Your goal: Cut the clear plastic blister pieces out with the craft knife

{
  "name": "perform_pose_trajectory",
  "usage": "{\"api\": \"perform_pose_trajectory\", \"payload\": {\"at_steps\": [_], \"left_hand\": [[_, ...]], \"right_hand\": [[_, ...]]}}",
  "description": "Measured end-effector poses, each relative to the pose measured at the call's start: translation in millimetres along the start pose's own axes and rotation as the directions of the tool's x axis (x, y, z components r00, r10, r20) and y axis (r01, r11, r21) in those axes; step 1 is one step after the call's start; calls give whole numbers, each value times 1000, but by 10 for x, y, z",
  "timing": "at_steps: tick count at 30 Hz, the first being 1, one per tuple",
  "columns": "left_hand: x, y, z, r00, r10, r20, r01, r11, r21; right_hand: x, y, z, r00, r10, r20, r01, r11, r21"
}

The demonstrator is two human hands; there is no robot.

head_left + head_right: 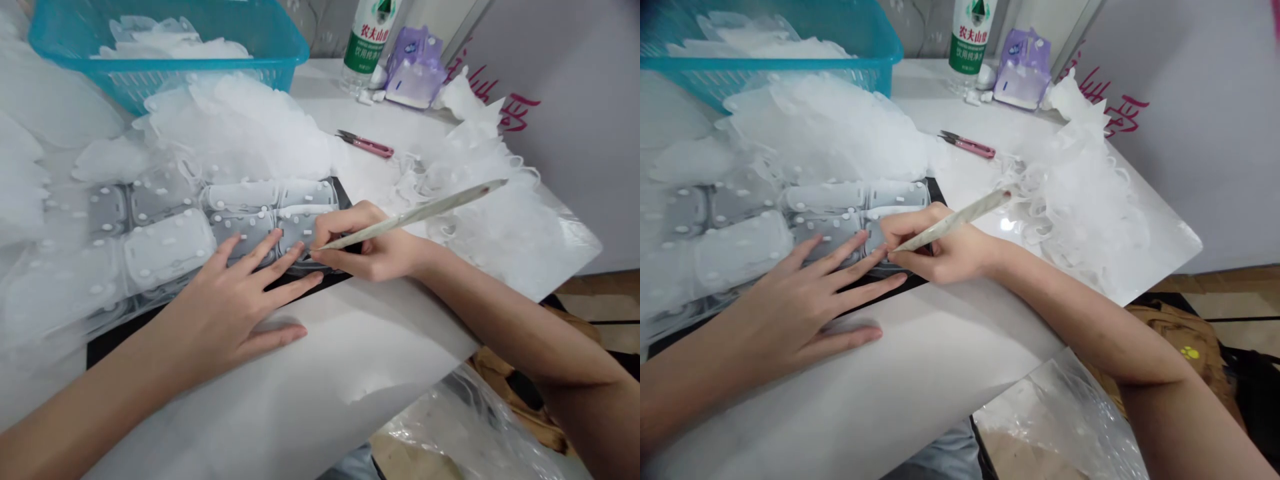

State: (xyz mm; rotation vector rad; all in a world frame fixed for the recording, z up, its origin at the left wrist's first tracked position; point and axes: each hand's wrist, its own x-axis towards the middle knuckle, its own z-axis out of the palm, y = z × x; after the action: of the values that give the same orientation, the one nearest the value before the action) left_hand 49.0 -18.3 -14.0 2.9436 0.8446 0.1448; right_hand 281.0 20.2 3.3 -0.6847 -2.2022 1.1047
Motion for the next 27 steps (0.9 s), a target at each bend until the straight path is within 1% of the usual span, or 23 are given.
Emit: {"api": "perform_pose_trajectory", "payload": {"at_steps": [2,5,7,10,15,19,22,27], "left_hand": [[-2,5,-8,1000,-2,4,2,1000,-5],[0,18,-21,1000,-3,14,3,1000,-1],[3,20,-24,1000,-4,19,4,1000,4],[6,14,-21,1000,-7,16,6,1000,9],[7,16,0,1000,3,-6,-3,1000,7],[1,28,27,999,-11,-46,12,1000,19],[-4,28,34,999,-12,-49,14,999,38],[-7,15,13,1000,-4,-28,5,999,41]], "right_hand": [[-1,-12,-15,1000,-26,16,27,999,-39],[6,-52,-71,995,-32,96,42,993,-106],[14,-86,-125,988,-13,154,32,992,-121],[18,-130,-208,977,28,212,0,991,-131],[4,-148,-300,965,70,251,-36,990,-138],[4,-114,-293,968,70,239,-46,993,-105],[10,-93,-255,975,50,218,-38,998,-58],[7,-106,-186,992,66,106,-61,997,-50]]}}
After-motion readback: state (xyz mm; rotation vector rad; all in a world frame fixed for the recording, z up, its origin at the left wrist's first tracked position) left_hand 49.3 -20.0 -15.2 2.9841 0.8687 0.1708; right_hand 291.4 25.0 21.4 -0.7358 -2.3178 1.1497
